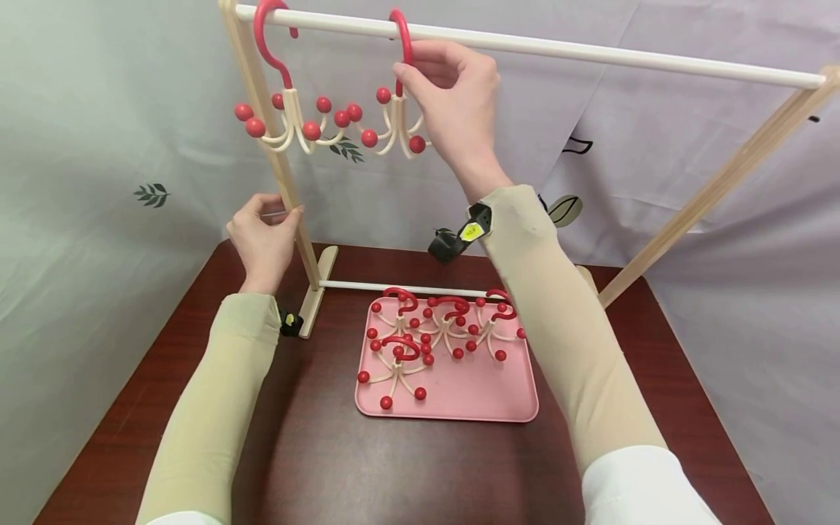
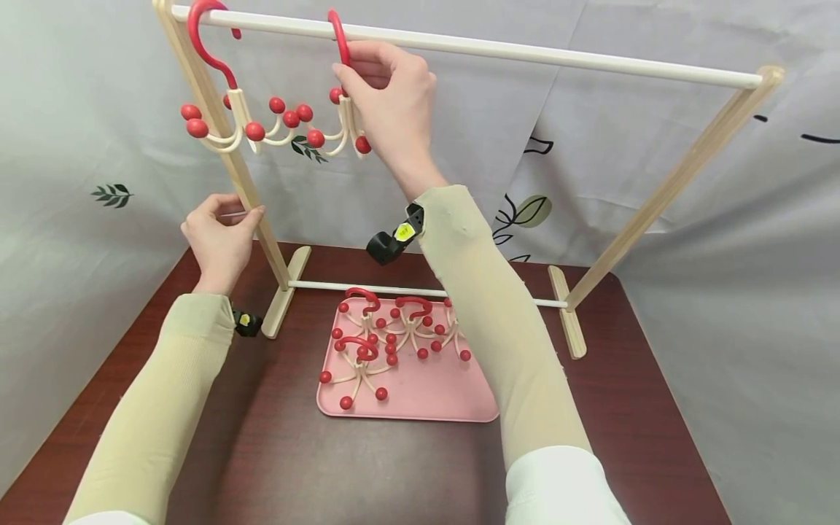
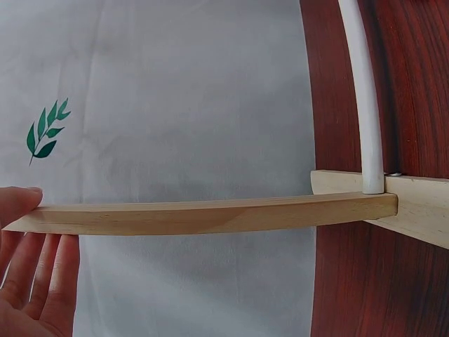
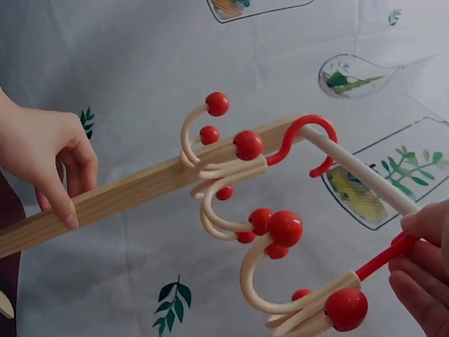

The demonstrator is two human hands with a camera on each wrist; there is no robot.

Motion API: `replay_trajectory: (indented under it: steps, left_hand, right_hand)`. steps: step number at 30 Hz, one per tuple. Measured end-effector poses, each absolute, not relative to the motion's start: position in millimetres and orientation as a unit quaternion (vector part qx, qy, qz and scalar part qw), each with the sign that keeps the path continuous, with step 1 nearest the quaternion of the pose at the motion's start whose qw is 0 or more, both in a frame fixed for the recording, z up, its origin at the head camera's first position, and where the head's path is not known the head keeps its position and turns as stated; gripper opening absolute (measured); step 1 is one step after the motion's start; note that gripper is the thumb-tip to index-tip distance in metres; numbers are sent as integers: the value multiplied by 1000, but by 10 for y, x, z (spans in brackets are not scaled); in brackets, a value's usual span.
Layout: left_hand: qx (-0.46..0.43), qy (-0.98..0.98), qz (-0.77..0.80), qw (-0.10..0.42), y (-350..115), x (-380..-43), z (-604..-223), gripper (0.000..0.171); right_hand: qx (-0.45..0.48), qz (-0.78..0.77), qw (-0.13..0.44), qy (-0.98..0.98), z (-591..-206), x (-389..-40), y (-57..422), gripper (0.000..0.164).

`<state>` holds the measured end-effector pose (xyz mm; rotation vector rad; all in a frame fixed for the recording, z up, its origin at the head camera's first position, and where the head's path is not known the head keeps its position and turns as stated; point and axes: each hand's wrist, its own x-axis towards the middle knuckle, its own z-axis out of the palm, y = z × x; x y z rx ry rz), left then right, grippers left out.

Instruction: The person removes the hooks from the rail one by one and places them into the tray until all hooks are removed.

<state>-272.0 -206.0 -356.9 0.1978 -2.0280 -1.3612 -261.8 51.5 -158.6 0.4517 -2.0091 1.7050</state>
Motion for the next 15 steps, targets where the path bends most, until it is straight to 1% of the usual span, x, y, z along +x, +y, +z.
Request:
replay_trajectory:
  steps: [5, 15]
  left_hand:
    - [80, -782, -518, 338, -2065, -2722, -3565, 24]
    - [73, -783, -509, 349, -2079, -2723, -3585, 25]
  right_hand:
    - [146, 634, 236, -722, -1572, -2578, 576, 18]
    - [159, 648, 272, -693, -1589, -2630, 782, 13]
